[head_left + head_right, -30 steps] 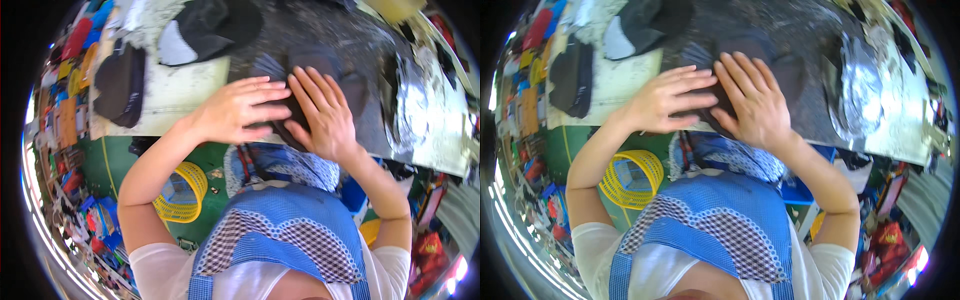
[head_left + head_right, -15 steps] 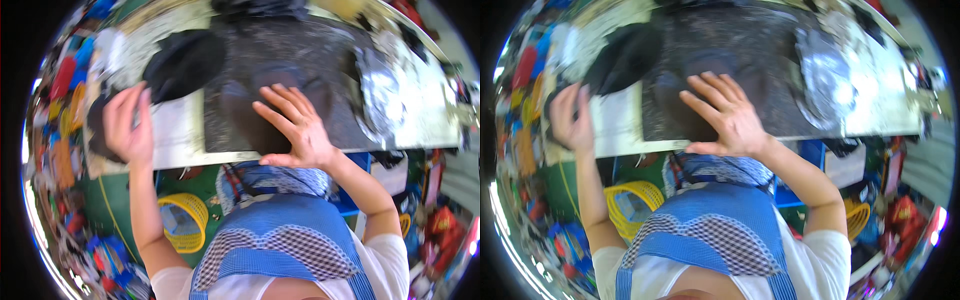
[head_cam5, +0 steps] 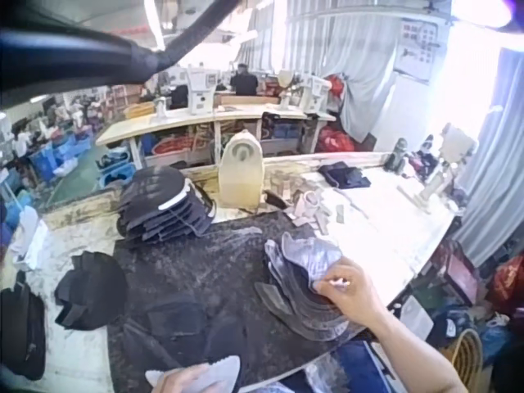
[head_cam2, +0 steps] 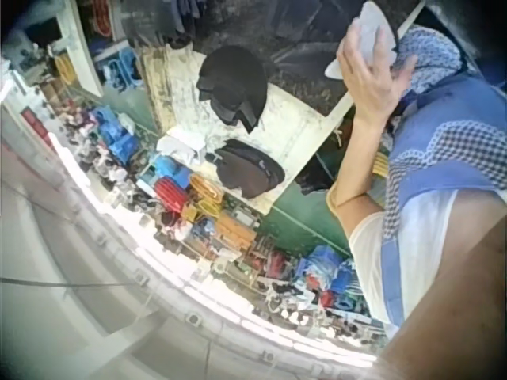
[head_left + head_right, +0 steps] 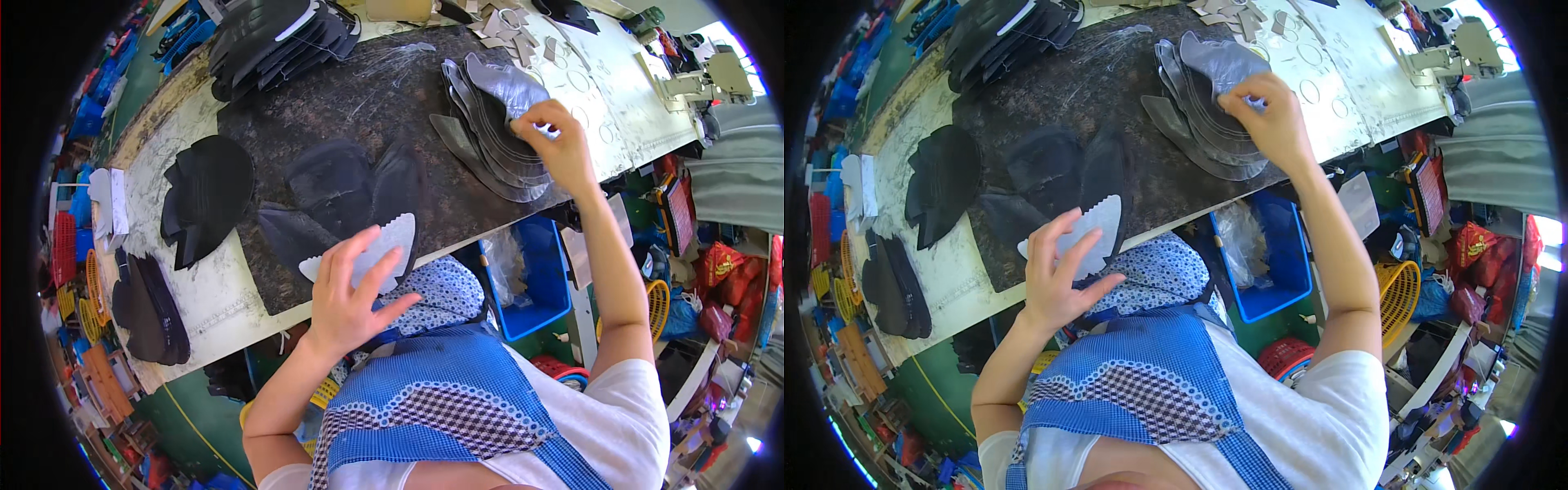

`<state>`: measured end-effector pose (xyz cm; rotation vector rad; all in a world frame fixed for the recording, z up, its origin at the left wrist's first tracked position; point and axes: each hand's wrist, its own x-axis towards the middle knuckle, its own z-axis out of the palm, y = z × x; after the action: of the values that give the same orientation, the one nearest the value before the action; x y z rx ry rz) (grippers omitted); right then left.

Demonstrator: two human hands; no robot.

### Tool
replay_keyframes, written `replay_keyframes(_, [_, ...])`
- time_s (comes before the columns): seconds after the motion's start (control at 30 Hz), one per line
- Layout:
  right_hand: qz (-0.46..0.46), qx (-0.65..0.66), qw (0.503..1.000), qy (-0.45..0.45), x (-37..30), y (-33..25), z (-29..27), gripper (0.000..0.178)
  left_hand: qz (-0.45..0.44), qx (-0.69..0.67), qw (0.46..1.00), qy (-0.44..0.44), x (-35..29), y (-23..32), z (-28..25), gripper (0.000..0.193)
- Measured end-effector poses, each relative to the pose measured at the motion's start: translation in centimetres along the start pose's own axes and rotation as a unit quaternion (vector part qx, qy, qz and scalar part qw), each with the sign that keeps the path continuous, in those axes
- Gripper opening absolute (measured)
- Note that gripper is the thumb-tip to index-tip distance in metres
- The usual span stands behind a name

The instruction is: The person applies adhesive lining pieces onto shoe upper cutouts by hand, aligning and pressing each component into place on the workbench.

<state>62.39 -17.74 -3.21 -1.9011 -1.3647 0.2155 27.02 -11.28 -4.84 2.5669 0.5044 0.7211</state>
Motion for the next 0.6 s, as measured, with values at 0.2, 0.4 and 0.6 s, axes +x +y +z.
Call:
replay_keyframes(0.2, [0.008, 0.382, 0.913, -0.144, -0.6, -14.3, 2.3, 0.017, -0.069, -0.383, 0.919, 0.068, 7.3, 3.3, -3.0, 0.021])
replay_keyframes(0.4, [-0.024, 0.448, 0.889, -0.094, -1.5, -17.1, 4.7, 0.030, -0.129, -0.565, 0.784, 0.222, 8.7, 1.8, -1.9, 0.014])
replay_keyframes(0.6, [-0.141, 0.254, 0.956, -0.038, -0.7, -17.0, 4.9, 0.024, -0.196, -0.564, 0.780, 0.187, 9.2, 1.2, -4.1, 0.013])
